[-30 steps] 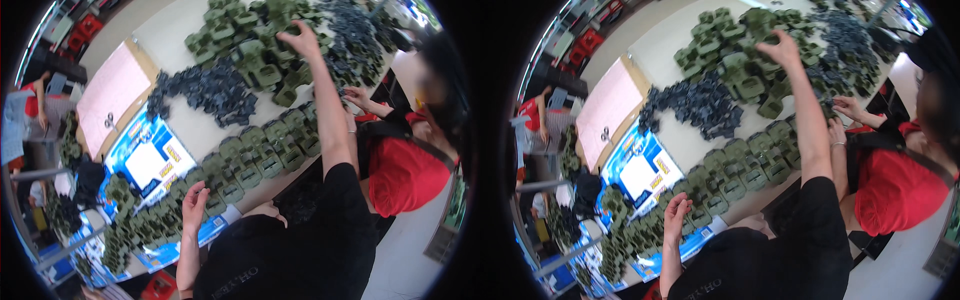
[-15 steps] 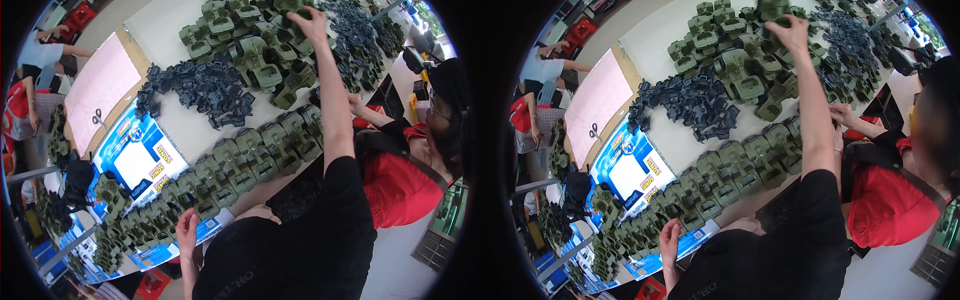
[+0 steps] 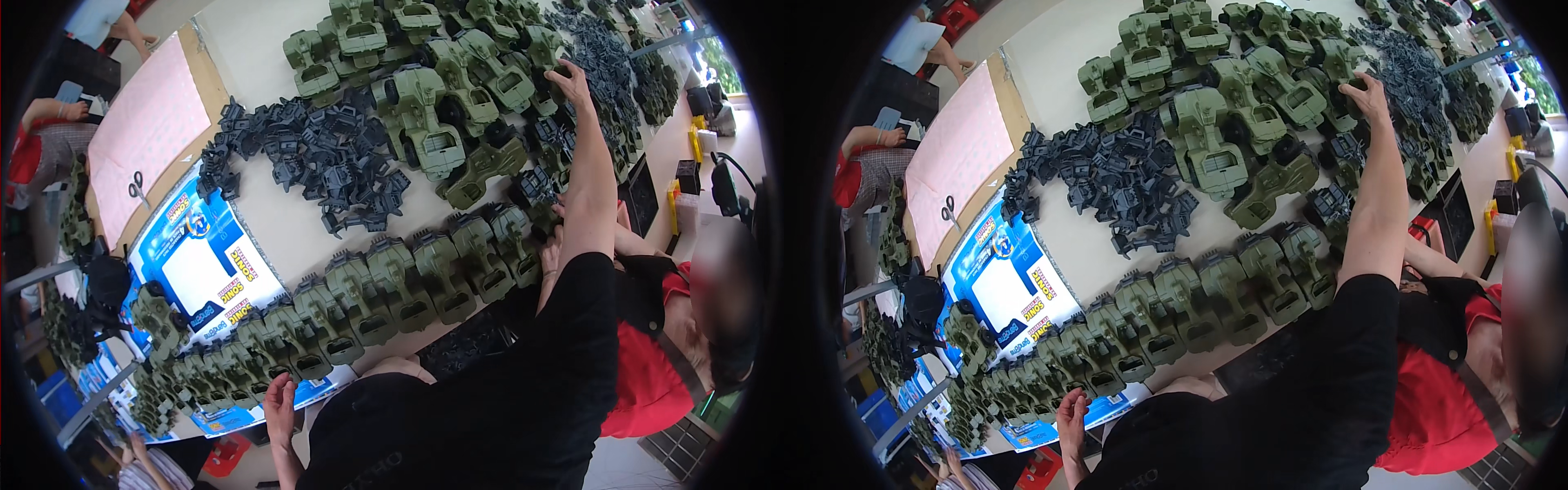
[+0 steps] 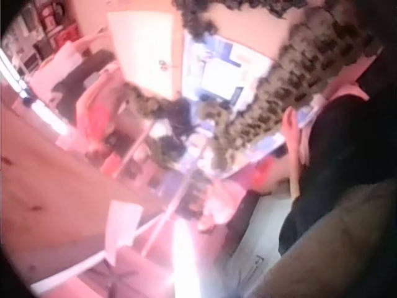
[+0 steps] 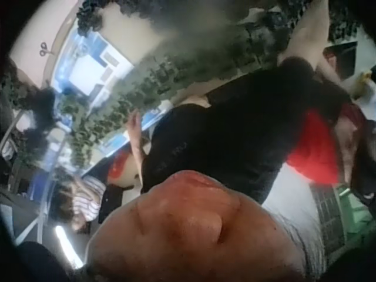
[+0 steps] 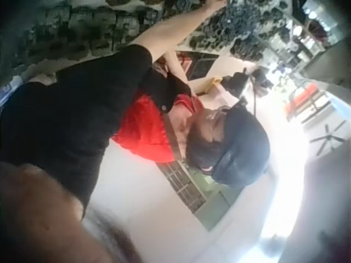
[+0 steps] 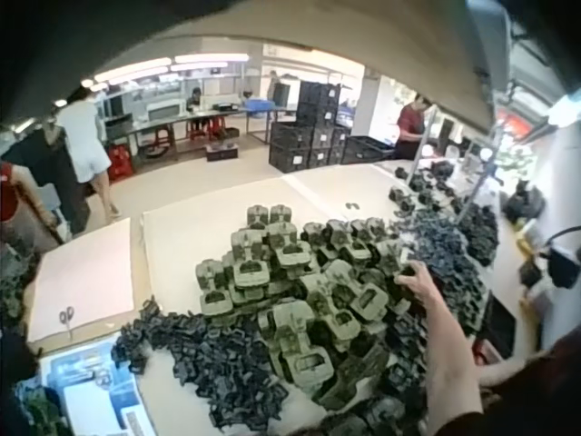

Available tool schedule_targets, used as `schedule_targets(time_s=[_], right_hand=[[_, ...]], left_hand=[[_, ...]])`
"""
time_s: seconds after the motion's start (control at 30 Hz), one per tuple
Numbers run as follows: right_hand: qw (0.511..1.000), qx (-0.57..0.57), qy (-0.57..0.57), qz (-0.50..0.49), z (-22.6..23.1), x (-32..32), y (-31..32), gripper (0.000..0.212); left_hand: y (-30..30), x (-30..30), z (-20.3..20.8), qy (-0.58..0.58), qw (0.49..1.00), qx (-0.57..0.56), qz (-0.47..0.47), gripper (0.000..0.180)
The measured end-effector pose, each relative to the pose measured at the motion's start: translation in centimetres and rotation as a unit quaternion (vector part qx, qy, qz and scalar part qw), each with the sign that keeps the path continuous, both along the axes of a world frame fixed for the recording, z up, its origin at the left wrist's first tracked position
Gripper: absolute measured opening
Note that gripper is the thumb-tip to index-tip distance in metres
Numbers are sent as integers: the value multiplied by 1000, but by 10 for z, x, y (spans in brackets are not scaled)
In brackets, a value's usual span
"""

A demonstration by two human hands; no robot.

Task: The person assembles small green toy tanks by hand on a table. They pick up a green plastic tank body and a black plastic wheel, then press the wheel into the body to attach it. This process is repeated for multiple units, with the person handling the parts and placing the assembled tanks back on the table.

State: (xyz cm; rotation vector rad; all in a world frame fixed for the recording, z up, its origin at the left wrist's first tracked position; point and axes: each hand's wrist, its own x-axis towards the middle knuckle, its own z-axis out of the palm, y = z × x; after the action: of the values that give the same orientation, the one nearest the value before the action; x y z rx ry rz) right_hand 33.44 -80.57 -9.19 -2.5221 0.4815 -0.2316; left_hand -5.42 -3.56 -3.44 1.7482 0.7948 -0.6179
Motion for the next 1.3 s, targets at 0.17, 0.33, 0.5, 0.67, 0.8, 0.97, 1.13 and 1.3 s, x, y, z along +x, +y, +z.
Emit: schedule_targets(time_s=[0.17,0.33,0.5,0.67,0.8,0.97,1.13,1.3], right_hand=[[999,20,7,-24,-34,20,-25,70],[995,97,-12,2,-58,22,-88,78],[928,-309,-195,-75,35,57,93,56],[934,-26,-307,180,73,37,353,32],[963,-158,88,200,18,12,474,54],[984,-43,174,-7,-59,32,462,79],[975,-98,200,-2,-70,19,492,86],[977,1,194,90,-54,-18,531,75]], left_hand=[[-1,2,-4,-2,1000,-18,-6,31],[11,30,6,-22,996,2,-83,35],[29,24,13,-28,999,4,-44,35],[49,51,7,-84,991,20,-98,35],[53,53,13,-125,982,38,-135,34],[87,20,-4,-125,985,53,-108,33],[90,14,-5,-98,988,40,-111,33],[88,25,-6,-108,981,27,-162,34]])
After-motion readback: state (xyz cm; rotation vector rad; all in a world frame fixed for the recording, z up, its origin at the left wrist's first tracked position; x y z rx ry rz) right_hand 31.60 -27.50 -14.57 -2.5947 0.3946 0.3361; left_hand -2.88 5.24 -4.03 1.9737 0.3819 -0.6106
